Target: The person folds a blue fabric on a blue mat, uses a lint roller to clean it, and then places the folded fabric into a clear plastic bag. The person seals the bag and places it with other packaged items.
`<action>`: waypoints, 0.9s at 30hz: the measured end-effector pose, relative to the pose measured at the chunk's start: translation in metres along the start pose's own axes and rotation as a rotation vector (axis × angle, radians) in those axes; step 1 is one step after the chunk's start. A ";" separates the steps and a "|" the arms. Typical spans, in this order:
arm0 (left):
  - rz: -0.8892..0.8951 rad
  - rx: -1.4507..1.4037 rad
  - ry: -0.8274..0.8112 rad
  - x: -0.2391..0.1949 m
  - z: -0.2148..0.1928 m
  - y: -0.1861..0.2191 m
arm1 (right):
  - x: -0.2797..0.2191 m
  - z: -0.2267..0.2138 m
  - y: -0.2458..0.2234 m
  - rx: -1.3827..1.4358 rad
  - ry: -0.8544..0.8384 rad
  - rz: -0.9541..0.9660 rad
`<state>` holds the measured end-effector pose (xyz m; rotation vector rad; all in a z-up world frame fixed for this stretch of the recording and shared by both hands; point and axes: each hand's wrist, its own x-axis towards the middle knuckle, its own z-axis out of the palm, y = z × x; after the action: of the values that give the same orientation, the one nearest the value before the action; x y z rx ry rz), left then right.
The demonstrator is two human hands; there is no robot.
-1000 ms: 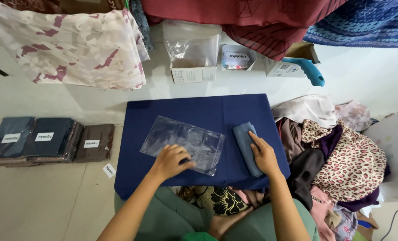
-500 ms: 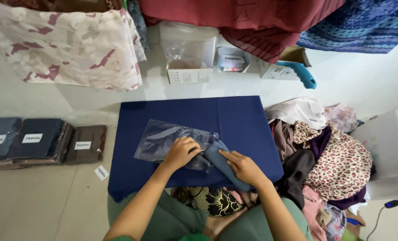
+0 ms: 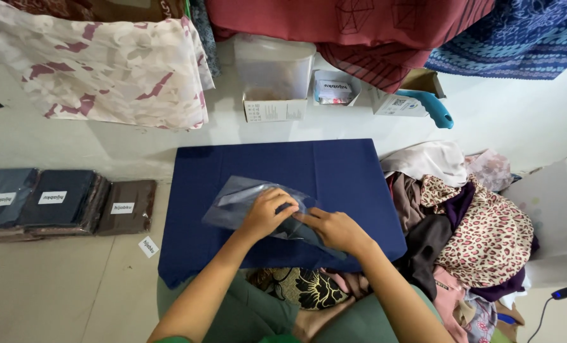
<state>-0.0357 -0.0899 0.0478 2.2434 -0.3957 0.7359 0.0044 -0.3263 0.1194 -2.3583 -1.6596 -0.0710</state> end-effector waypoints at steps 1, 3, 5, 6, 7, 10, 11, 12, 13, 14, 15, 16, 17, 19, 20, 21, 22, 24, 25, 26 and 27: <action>0.002 0.001 0.002 0.001 -0.002 0.004 | 0.002 0.002 0.001 -0.003 0.002 -0.002; 0.019 0.001 0.092 0.002 -0.007 0.011 | 0.008 0.008 0.004 0.089 0.006 0.011; 0.007 0.010 0.125 0.000 -0.009 0.008 | 0.012 0.004 0.001 0.229 0.009 -0.001; -0.008 0.012 0.151 -0.003 -0.010 0.007 | 0.013 0.002 -0.002 0.374 0.008 -0.005; -0.009 0.016 0.155 -0.004 -0.013 0.007 | 0.016 0.002 -0.001 0.373 0.006 -0.011; 0.010 0.037 0.179 -0.006 -0.019 0.014 | 0.015 0.010 0.007 0.655 0.002 0.015; 0.037 0.016 0.178 -0.004 -0.021 0.019 | 0.012 0.018 0.014 0.693 -0.002 0.082; 0.064 -0.005 0.177 -0.003 -0.022 0.023 | 0.008 0.025 0.020 0.731 -0.006 0.149; 0.064 -0.006 0.177 -0.003 -0.022 0.024 | 0.008 0.035 0.026 0.730 -0.007 0.150; 0.075 -0.026 0.167 -0.004 -0.021 0.025 | 0.008 0.044 0.031 0.777 -0.006 0.192; 0.086 -0.046 0.157 -0.005 -0.021 0.027 | 0.008 0.053 0.036 0.824 -0.005 0.235; 0.085 -0.047 0.158 -0.004 -0.021 0.030 | 0.011 0.041 0.025 0.823 -0.006 0.236; 0.095 -0.068 0.148 -0.003 -0.022 0.034 | 0.015 0.029 0.013 0.800 -0.008 0.269; 0.104 -0.091 0.136 -0.003 -0.019 0.037 | 0.016 0.021 0.004 0.777 -0.012 0.304; 0.132 -0.086 0.131 -0.004 -0.016 0.036 | 0.016 0.025 0.007 0.725 -0.007 0.285; 0.160 -0.080 0.127 -0.005 -0.014 0.035 | 0.016 0.030 0.011 0.673 -0.003 0.266; 0.158 -0.081 0.127 -0.004 -0.017 0.038 | 0.014 0.034 0.013 0.673 -0.005 0.266; 0.170 -0.025 0.174 -0.003 -0.025 0.045 | 0.012 0.043 0.019 0.593 0.031 0.281; 0.170 -0.025 0.174 -0.009 -0.024 0.035 | 0.014 0.036 0.013 0.593 0.031 0.280; 0.080 0.012 0.173 -0.015 -0.023 0.024 | 0.015 0.029 0.006 0.474 0.008 0.287; -0.010 0.049 0.173 -0.020 -0.022 0.014 | 0.016 0.022 0.000 0.355 -0.015 0.294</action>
<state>-0.0668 -0.0824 0.0552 2.2042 -0.2853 0.9350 0.0077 -0.3061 0.1009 -2.2949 -1.1947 0.2741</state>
